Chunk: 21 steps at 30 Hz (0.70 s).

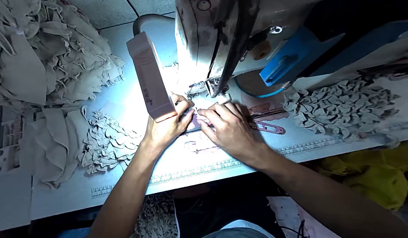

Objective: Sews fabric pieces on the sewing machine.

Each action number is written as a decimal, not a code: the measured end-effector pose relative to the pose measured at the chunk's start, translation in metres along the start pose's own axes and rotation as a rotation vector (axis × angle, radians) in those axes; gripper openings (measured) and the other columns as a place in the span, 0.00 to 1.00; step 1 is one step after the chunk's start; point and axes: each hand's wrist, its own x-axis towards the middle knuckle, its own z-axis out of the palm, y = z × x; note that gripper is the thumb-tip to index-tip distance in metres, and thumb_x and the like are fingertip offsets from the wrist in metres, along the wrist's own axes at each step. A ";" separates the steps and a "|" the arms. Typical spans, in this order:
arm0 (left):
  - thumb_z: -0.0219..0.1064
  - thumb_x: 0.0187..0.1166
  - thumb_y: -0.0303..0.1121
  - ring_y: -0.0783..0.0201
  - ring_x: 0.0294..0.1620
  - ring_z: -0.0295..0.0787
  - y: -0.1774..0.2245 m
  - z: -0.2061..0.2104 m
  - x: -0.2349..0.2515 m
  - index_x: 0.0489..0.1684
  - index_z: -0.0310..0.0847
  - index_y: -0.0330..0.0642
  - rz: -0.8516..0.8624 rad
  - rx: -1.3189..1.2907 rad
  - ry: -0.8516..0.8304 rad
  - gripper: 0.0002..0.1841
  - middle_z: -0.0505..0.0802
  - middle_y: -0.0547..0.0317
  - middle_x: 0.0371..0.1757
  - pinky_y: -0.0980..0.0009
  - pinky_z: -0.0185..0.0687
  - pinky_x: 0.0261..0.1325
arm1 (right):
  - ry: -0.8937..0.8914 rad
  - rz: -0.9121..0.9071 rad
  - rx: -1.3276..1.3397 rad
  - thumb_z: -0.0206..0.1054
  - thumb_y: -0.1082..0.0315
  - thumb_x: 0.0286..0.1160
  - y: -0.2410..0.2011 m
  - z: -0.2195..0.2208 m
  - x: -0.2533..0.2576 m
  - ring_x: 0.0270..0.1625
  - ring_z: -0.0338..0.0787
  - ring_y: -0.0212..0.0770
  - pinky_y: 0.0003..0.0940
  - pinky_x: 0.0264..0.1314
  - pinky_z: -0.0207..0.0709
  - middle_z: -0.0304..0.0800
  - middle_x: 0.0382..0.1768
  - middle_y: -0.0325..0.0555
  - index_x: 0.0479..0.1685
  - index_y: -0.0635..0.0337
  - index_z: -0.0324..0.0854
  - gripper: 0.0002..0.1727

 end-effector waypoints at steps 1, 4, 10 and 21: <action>0.71 0.78 0.39 0.54 0.58 0.84 0.000 -0.001 0.000 0.46 0.95 0.48 0.009 -0.011 -0.014 0.09 0.92 0.55 0.47 0.54 0.71 0.68 | 0.003 0.024 0.040 0.64 0.57 0.81 0.000 0.000 -0.001 0.52 0.85 0.51 0.45 0.53 0.76 0.89 0.46 0.47 0.54 0.52 0.92 0.14; 0.70 0.78 0.36 0.54 0.58 0.83 -0.001 -0.001 0.000 0.45 0.97 0.50 0.018 -0.029 -0.028 0.09 0.92 0.56 0.46 0.56 0.71 0.66 | -0.022 0.106 0.120 0.64 0.58 0.79 -0.001 0.000 0.003 0.56 0.83 0.51 0.46 0.56 0.77 0.87 0.51 0.48 0.53 0.53 0.90 0.14; 0.66 0.75 0.39 0.56 0.63 0.80 -0.001 -0.004 0.001 0.46 0.98 0.56 -0.037 -0.022 -0.044 0.13 0.93 0.60 0.48 0.55 0.65 0.71 | -0.045 0.145 0.126 0.65 0.56 0.79 -0.003 0.001 0.009 0.51 0.85 0.48 0.45 0.51 0.77 0.88 0.45 0.45 0.51 0.51 0.91 0.14; 0.62 0.76 0.41 0.57 0.74 0.78 -0.007 -0.006 -0.007 0.50 0.97 0.60 -0.077 0.028 -0.110 0.15 0.94 0.70 0.60 0.48 0.60 0.80 | -0.070 0.108 0.187 0.64 0.66 0.75 -0.008 -0.002 0.014 0.44 0.86 0.41 0.37 0.46 0.81 0.87 0.42 0.43 0.54 0.52 0.91 0.14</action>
